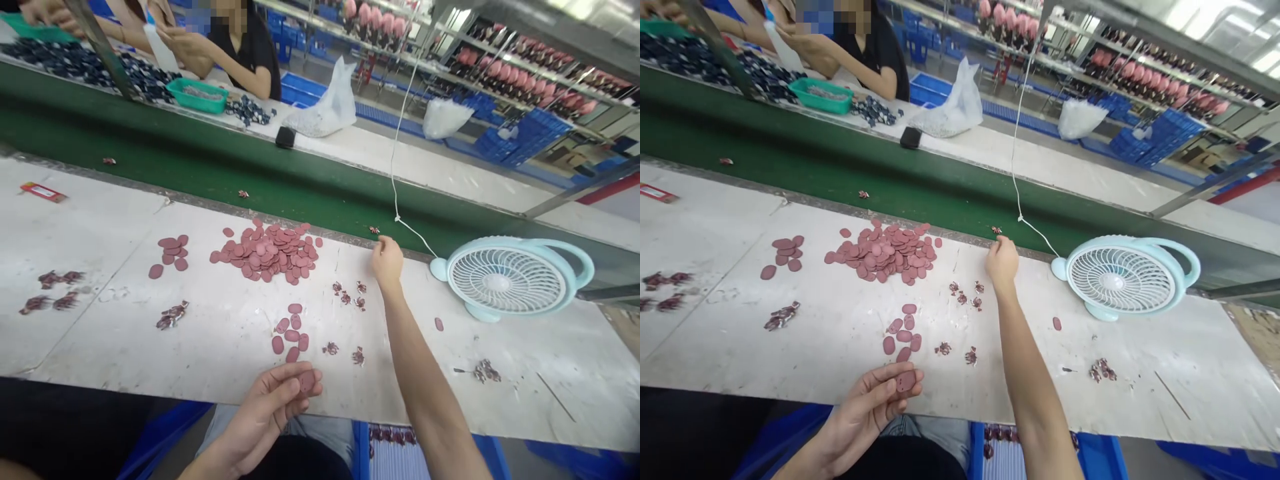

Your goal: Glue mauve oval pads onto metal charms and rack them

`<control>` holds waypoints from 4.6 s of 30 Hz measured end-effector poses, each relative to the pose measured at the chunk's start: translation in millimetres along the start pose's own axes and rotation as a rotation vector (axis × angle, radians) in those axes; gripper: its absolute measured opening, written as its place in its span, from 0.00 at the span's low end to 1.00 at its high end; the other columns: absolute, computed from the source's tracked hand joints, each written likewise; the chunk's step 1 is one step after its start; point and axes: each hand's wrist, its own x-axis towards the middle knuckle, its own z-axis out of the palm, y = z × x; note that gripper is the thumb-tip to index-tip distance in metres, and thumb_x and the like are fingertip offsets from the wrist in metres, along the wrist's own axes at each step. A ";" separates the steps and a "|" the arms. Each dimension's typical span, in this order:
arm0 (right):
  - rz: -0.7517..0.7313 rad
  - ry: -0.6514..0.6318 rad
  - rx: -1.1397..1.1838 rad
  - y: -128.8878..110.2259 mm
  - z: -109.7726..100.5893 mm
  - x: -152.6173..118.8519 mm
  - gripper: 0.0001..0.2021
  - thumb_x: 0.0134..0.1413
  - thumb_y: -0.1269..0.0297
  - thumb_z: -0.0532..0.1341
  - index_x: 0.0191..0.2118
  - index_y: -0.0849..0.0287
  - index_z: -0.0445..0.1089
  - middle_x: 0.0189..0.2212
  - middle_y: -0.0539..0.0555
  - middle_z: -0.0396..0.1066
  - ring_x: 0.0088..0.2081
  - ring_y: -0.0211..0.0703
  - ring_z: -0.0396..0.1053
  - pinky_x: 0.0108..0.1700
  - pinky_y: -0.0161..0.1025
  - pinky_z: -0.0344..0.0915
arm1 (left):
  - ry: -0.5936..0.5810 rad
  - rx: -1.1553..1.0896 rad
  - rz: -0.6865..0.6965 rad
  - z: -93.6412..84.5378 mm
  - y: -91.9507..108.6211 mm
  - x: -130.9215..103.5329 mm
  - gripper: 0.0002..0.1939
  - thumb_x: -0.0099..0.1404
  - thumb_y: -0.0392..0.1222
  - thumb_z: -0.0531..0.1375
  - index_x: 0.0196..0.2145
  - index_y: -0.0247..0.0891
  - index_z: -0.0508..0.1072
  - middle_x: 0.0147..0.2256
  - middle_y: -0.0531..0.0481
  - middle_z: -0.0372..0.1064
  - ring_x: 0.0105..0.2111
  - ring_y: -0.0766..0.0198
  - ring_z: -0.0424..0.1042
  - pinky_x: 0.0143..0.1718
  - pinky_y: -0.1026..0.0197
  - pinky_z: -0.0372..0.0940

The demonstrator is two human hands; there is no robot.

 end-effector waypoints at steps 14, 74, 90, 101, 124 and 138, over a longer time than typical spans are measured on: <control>0.039 -0.134 0.124 -26.0 -1.8 1.7 0.12 0.58 0.62 0.64 0.45 0.63 0.73 0.45 0.59 0.76 0.49 0.49 0.73 0.51 0.47 0.70 | 0.010 -0.020 0.098 -9.5 6.4 1.1 0.14 0.59 0.39 0.69 0.43 0.34 0.79 0.46 0.37 0.78 0.42 0.58 0.78 0.39 0.66 0.69; 0.050 -0.527 0.632 19.1 -80.0 -275.4 0.09 0.59 0.69 0.64 0.44 0.51 0.74 0.40 0.52 0.75 0.39 0.40 0.75 0.41 0.36 0.76 | -0.062 0.330 0.347 22.0 -36.3 -2.2 0.02 0.59 0.35 0.68 0.29 0.38 0.82 0.41 0.45 0.80 0.46 0.54 0.77 0.52 0.54 0.70; 0.211 -0.481 0.753 14.4 -73.3 -281.1 0.07 0.58 0.68 0.65 0.42 0.52 0.75 0.39 0.52 0.77 0.39 0.39 0.76 0.41 0.35 0.76 | -0.080 0.294 0.352 24.6 -36.1 -4.3 0.02 0.60 0.34 0.67 0.30 0.36 0.81 0.43 0.43 0.79 0.45 0.55 0.77 0.48 0.56 0.72; 0.208 -0.455 0.756 13.3 -71.9 -282.8 0.07 0.58 0.68 0.65 0.42 0.53 0.75 0.37 0.51 0.77 0.34 0.37 0.75 0.38 0.35 0.76 | -0.063 0.267 0.365 22.6 -41.1 -5.4 0.03 0.61 0.35 0.67 0.30 0.35 0.81 0.42 0.42 0.79 0.44 0.55 0.77 0.48 0.55 0.71; 0.550 0.134 0.611 160.8 -131.4 -324.7 0.13 0.48 0.63 0.71 0.41 0.56 0.75 0.35 0.54 0.78 0.36 0.45 0.78 0.40 0.42 0.78 | 0.338 1.840 1.003 -51.0 35.8 19.0 0.12 0.64 0.40 0.64 0.46 0.42 0.78 0.49 0.45 0.75 0.49 0.52 0.73 0.56 0.49 0.66; 0.652 -0.083 0.247 268.4 -78.2 -416.5 0.12 0.63 0.58 0.61 0.44 0.61 0.71 0.39 0.52 0.74 0.39 0.39 0.74 0.42 0.42 0.74 | 0.476 2.002 1.058 -36.4 31.9 28.0 0.13 0.58 0.44 0.67 0.42 0.45 0.78 0.43 0.52 0.77 0.34 0.59 0.76 0.43 0.55 0.71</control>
